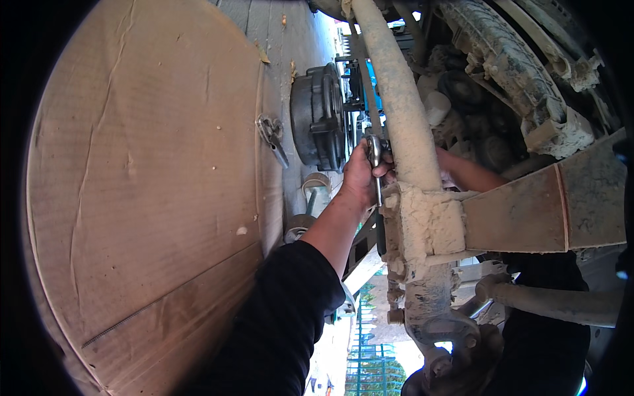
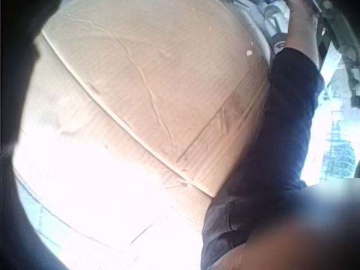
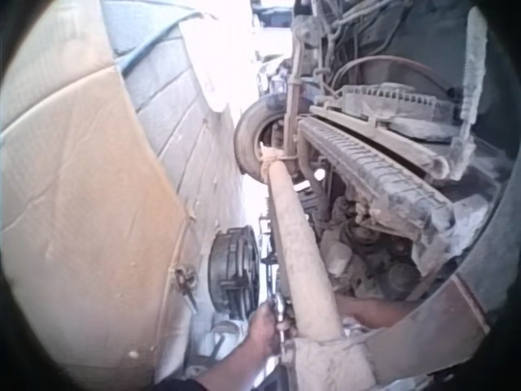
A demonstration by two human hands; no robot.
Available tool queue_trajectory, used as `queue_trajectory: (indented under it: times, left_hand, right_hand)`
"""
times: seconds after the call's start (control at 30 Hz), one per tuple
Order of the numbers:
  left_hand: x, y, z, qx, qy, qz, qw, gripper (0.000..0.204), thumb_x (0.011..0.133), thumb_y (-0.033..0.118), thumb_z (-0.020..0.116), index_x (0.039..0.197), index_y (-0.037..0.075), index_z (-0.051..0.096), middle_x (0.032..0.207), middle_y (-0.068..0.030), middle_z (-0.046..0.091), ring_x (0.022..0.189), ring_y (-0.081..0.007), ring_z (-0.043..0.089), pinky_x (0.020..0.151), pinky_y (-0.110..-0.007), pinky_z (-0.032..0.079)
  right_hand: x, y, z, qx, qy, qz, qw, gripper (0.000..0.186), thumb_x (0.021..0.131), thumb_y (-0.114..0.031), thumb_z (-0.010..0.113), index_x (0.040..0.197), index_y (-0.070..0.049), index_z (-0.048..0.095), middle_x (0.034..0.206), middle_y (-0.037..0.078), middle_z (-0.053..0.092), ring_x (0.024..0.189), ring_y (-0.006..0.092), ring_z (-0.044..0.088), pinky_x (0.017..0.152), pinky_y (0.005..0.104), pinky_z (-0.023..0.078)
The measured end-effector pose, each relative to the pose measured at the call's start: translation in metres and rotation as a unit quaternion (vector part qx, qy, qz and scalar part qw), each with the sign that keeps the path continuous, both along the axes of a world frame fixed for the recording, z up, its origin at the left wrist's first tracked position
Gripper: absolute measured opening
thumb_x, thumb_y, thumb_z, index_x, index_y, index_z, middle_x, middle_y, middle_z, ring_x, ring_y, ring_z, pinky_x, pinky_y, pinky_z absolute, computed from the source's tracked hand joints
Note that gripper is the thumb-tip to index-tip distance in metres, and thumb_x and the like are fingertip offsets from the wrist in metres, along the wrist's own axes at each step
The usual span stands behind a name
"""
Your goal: The person uses a ratchet wrench to loosen and remove a bolt from a vehicle's undercarriage suspension component. The person then reaches into the assembly to adjust or remove an internal part. The task is performed under the vehicle with a cardboard sheet on the ground.
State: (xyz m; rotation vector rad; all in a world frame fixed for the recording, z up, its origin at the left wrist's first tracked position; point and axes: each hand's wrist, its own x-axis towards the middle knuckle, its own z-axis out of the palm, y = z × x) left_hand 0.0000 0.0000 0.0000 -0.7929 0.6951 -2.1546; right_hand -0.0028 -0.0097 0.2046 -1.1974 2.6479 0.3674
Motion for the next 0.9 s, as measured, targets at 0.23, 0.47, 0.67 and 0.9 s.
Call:
queue_trajectory:
  times: [0.23, 0.47, 0.67, 0.9]
  left_hand:
    - [0.014, 0.007, 0.005, -0.004, -0.030, 0.005, 1.000, 0.063, 0.111, 0.058, 0.033, 0.082, 0.012, 0.066, 0.052, 0.0005, 0.045, 0.057, -0.0204, 0.049, 0.063, -0.037, 0.045]
    - [0.016, 0.005, 0.008, 0.000, -0.059, -0.003, 0.998, 0.060, 0.111, 0.056, 0.032, 0.087, 0.013, 0.066, 0.052, -0.0004, 0.044, 0.056, -0.0223, 0.049, 0.060, -0.038, 0.044]
    - [0.023, 0.004, 0.007, 0.009, -0.065, -0.007, 0.998, 0.058, 0.110, 0.060, 0.034, 0.092, 0.014, 0.065, 0.052, -0.0005, 0.042, 0.055, -0.0231, 0.048, 0.061, -0.038, 0.043]
    - [0.033, 0.010, 0.010, 0.023, -0.078, -0.046, 0.996, 0.069, 0.105, 0.074, 0.041, 0.087, 0.012, 0.064, 0.051, 0.0001, 0.040, 0.055, -0.0225, 0.047, 0.063, -0.037, 0.042]
  right_hand:
    - [-0.004, 0.003, -0.006, -0.007, 0.007, 0.005, 1.000, 0.055, 0.088, -0.005, 0.073, 0.142, -0.006, 0.059, 0.122, 0.018, 0.070, 0.106, 0.0261, 0.068, 0.085, 0.0451, 0.059]
    - [-0.005, -0.007, -0.006, 0.000, 0.027, 0.011, 1.000, 0.054, 0.088, -0.004, 0.073, 0.141, -0.006, 0.059, 0.121, 0.018, 0.070, 0.106, 0.0267, 0.068, 0.084, 0.0457, 0.060]
    - [-0.004, -0.003, -0.006, -0.005, 0.030, 0.013, 0.999, 0.054, 0.088, -0.004, 0.072, 0.140, -0.006, 0.059, 0.121, 0.018, 0.070, 0.105, 0.0272, 0.068, 0.083, 0.0462, 0.060]
    - [-0.006, -0.009, -0.006, 0.009, 0.052, 0.020, 0.998, 0.053, 0.088, -0.003, 0.072, 0.140, -0.007, 0.059, 0.121, 0.018, 0.070, 0.105, 0.0278, 0.069, 0.082, 0.0468, 0.060]
